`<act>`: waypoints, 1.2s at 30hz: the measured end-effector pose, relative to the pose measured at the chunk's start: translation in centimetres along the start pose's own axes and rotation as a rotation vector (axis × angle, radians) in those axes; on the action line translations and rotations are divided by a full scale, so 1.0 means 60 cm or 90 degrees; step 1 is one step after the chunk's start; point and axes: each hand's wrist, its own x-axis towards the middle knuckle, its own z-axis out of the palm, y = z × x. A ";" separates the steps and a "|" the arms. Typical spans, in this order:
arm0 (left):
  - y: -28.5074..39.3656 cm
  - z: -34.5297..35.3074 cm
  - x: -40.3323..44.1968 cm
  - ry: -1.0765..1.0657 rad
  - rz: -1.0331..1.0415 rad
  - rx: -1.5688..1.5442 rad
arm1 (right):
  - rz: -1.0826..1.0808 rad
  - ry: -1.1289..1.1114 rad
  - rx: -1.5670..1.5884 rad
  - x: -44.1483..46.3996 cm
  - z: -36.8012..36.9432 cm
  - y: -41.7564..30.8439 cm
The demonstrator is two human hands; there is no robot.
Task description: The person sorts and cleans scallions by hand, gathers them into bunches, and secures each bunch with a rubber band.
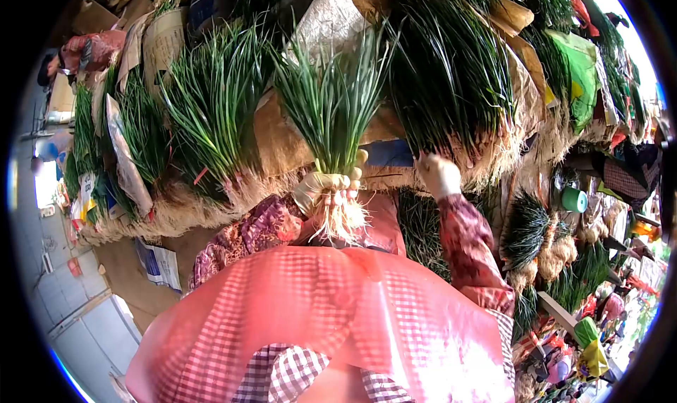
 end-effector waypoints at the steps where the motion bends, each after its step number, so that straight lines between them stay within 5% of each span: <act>1: -0.006 -0.001 0.005 0.007 -0.010 -0.023 | 0.009 0.017 -0.033 0.028 -0.002 -0.005; 5: 0.000 0.009 0.001 0.093 0.010 0.118 | -0.054 0.095 0.001 0.081 0.028 0.008; 8: -0.001 0.008 0.000 0.116 0.049 0.150 | 0.126 -0.154 0.685 0.042 -0.006 -0.004; 14: -0.016 0.024 0.036 0.218 0.052 0.141 | 0.155 -0.244 0.971 -0.037 -0.007 -0.095; 16: -0.022 -0.013 0.048 0.235 -0.003 0.244 | 0.107 -0.310 0.985 -0.051 0.009 -0.111; 22: -0.029 -0.009 0.045 0.273 -0.075 0.250 | 0.105 -0.127 0.788 -0.031 -0.024 -0.159; 26: -0.034 -0.030 0.035 0.144 -0.037 0.163 | 0.089 -0.298 1.030 -0.027 -0.025 -0.165; 28: -0.032 -0.038 0.023 0.118 0.022 0.091 | 0.049 -0.168 0.791 -0.024 -0.009 -0.137; 30: -0.012 -0.048 0.001 0.087 -0.024 0.108 | 0.053 -0.051 0.771 0.002 0.044 -0.065; 32: -0.001 -0.050 -0.008 0.037 -0.015 0.153 | 0.112 -0.134 0.677 0.009 0.043 -0.049; 34: -0.003 -0.045 -0.004 0.077 -0.004 0.152 | 0.040 -0.057 0.304 0.037 0.058 -0.072; 36: -0.014 -0.044 0.002 0.116 0.034 0.120 | 0.034 0.006 0.289 0.075 0.097 -0.088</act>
